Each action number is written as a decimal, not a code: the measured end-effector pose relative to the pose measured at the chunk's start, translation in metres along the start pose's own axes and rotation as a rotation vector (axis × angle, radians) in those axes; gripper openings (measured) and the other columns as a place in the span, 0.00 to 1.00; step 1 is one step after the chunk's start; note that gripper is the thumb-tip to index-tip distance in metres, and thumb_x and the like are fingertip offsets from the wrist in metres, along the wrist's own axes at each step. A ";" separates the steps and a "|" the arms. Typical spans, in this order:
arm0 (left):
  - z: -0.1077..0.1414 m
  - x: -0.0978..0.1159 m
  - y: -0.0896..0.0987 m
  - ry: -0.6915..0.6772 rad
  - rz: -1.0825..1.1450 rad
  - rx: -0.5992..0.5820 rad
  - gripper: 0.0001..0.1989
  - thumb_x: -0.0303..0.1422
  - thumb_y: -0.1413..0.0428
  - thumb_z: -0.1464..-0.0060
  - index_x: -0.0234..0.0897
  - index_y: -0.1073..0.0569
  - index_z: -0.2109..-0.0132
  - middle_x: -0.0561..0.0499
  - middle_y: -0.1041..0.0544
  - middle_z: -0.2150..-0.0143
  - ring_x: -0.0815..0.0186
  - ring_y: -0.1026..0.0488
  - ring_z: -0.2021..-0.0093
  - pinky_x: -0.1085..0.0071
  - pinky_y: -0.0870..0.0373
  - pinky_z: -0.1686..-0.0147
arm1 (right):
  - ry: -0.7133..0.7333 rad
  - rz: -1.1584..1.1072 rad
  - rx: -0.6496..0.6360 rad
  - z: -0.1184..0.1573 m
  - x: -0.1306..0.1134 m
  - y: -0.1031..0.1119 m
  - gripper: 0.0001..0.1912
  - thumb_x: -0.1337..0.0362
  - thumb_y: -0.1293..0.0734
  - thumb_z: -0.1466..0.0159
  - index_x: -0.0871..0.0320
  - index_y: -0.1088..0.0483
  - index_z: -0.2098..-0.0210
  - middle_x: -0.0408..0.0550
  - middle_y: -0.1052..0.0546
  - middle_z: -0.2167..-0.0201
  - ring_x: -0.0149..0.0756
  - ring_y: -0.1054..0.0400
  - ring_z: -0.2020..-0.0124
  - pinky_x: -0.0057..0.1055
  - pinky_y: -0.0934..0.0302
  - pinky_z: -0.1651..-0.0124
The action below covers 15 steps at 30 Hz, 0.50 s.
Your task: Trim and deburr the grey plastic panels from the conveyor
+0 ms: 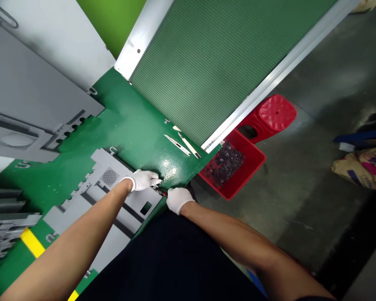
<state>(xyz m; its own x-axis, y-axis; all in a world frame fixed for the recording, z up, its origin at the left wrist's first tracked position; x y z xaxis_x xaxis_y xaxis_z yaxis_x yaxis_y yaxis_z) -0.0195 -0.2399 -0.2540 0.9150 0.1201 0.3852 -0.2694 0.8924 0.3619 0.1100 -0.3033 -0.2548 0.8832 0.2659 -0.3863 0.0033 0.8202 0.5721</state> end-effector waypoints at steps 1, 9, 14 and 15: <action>-0.001 0.000 0.000 -0.004 -0.004 -0.009 0.20 0.50 0.50 0.41 0.40 0.25 0.68 0.53 0.22 0.68 0.63 0.29 0.65 0.63 0.40 0.50 | 0.004 0.008 -0.001 0.000 0.000 0.001 0.15 0.62 0.40 0.35 0.62 0.27 0.56 0.63 0.20 0.61 0.54 0.24 0.59 0.44 0.33 0.58; 0.003 0.005 0.002 -0.074 0.022 -0.042 0.19 0.48 0.46 0.42 0.38 0.28 0.72 0.53 0.28 0.74 0.66 0.35 0.71 0.69 0.37 0.64 | 0.005 0.030 -0.040 -0.003 -0.001 0.010 0.13 0.64 0.34 0.41 0.61 0.23 0.59 0.64 0.20 0.60 0.55 0.24 0.57 0.44 0.32 0.57; 0.020 0.019 0.015 -0.149 0.106 -0.038 0.15 0.43 0.42 0.44 0.37 0.26 0.71 0.53 0.25 0.72 0.66 0.32 0.69 0.72 0.35 0.64 | -0.033 -0.037 -0.027 0.000 0.002 0.010 0.15 0.62 0.36 0.40 0.55 0.25 0.55 0.57 0.20 0.56 0.49 0.23 0.57 0.39 0.32 0.59; 0.022 0.020 0.018 -0.158 0.127 -0.024 0.15 0.44 0.41 0.45 0.36 0.25 0.70 0.53 0.24 0.71 0.66 0.31 0.68 0.72 0.34 0.64 | -0.039 -0.051 -0.023 0.001 0.002 0.008 0.16 0.62 0.36 0.40 0.55 0.26 0.54 0.56 0.20 0.56 0.49 0.23 0.57 0.38 0.32 0.59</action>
<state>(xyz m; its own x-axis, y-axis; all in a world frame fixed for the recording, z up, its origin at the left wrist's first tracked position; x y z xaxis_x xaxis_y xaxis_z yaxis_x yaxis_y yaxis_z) -0.0123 -0.2311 -0.2209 0.8150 0.1641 0.5558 -0.3704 0.8850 0.2820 0.1122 -0.2966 -0.2497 0.8996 0.2039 -0.3861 0.0385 0.8438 0.5352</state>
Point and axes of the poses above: each hand's wrist, its own z-axis away from the middle knuckle, its own y-axis out of the back of the hand, x = y × z, the point moved 9 cm from there along -z, towards the middle knuckle
